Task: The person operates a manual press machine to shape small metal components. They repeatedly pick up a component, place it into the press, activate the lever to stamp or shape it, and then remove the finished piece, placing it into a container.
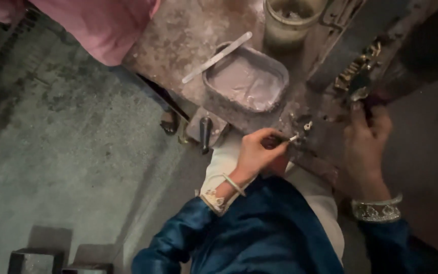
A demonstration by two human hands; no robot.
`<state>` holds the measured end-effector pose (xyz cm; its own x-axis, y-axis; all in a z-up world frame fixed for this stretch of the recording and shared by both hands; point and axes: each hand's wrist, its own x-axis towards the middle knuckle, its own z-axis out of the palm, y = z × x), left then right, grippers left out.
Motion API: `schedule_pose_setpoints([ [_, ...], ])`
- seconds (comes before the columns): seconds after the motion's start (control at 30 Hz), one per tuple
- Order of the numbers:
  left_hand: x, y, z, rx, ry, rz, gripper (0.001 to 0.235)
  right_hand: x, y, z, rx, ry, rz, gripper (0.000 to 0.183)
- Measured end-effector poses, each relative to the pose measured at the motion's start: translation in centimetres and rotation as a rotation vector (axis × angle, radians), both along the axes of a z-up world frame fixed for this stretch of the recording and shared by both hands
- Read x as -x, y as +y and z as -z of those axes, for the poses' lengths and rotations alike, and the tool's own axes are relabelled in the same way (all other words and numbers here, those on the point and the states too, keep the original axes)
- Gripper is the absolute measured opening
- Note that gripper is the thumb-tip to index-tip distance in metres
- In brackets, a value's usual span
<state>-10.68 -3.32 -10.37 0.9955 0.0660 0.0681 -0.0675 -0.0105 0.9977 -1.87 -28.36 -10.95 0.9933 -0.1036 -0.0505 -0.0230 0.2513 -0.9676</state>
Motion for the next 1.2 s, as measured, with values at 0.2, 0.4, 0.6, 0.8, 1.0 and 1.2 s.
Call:
schedule_pose_setpoints([
  [0.2, 0.3, -1.8, -1.1, -0.325, -0.325, -0.094, 0.019, -0.8, -0.3, -1.0, 0.044, -0.212, -0.112, 0.032],
  [0.4, -0.9, -3.9, 1.8, -0.495, -0.391, 0.036, 0.019, 0.4, 2.4, -6.0, 0.249, -0.029, 0.029, 0.011],
  [0.6, -1.7, -3.6, -3.9, -0.611, -0.437, -0.065, 0.036, 1.2, 4.0, -8.5, 0.122, -0.114, -0.055, 0.011],
  [0.8, -7.2, -5.3, 0.4, -1.046, -0.47, -0.153, 0.034, 1.1, 5.3, -10.0, -0.084, 0.031, 0.001, 0.01],
  [1.0, -5.0, -2.9, -2.1, -0.474, -0.179, -0.024, 0.036, 1.2, 4.1, -7.9, 0.062, 0.032, -0.008, 0.014],
  [1.2, -3.9, -2.2, -0.1, 0.878, 0.312, -0.007, 0.046, 1.5, 3.0, -3.8, 0.334, -0.042, 0.063, 0.017],
])
